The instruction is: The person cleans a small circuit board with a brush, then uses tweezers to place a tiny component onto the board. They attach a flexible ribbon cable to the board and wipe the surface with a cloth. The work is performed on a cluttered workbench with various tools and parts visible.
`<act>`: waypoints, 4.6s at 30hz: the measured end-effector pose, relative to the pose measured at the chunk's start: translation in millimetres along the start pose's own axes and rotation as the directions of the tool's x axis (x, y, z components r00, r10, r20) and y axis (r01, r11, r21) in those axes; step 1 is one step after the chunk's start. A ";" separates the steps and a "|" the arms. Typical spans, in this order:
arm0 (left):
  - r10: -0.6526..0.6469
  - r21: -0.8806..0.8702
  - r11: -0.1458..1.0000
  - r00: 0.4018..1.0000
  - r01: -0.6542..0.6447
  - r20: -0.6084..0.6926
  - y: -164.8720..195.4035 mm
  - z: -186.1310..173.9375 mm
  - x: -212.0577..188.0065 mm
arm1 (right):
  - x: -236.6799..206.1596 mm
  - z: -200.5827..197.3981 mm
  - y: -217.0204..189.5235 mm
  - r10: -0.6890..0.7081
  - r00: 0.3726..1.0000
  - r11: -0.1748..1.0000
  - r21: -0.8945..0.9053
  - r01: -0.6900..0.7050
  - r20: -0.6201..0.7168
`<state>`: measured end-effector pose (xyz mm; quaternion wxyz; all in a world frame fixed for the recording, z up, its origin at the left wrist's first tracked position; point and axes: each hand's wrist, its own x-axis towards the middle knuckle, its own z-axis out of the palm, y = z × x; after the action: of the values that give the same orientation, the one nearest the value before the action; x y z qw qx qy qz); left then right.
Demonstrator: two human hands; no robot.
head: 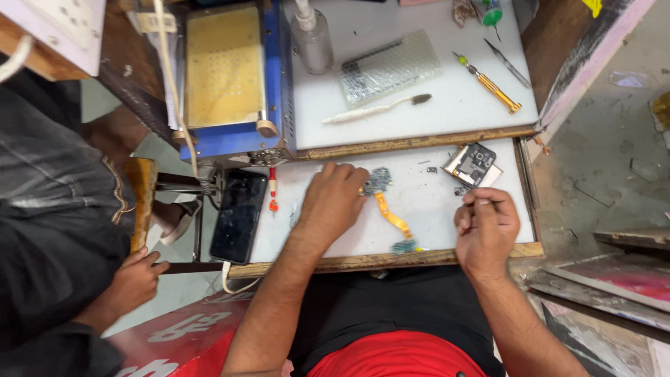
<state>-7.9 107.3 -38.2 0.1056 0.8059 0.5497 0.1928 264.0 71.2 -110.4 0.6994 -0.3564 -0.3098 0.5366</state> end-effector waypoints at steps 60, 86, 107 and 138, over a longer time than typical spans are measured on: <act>-0.322 -0.839 0.502 0.946 0.209 0.043 55.2 44.1 3.5 | 6.1 30.7 8.1 0.346 0.929 0.910 -0.288 -0.298 0.130; -0.297 0.065 0.955 0.935 0.290 0.192 102.1 -48.0 291.5 | 10.7 22.8 -23.7 0.175 0.982 0.967 -0.202 -0.158 0.071; -0.349 -0.856 0.508 0.885 -0.099 -0.309 36.3 -57.3 199.2 | 14.2 11.5 -27.1 0.242 0.964 0.956 -0.195 -0.218 0.111; -0.371 -0.830 0.527 0.928 0.181 -0.033 26.6 33.8 -54.9 | -19.2 34.3 28.0 0.457 0.863 0.846 -0.403 -0.348 0.216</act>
<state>11.4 47.8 -69.3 0.4361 0.5434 0.5273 0.4863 216.8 62.9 -115.6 0.4385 -0.4460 -0.4213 0.6568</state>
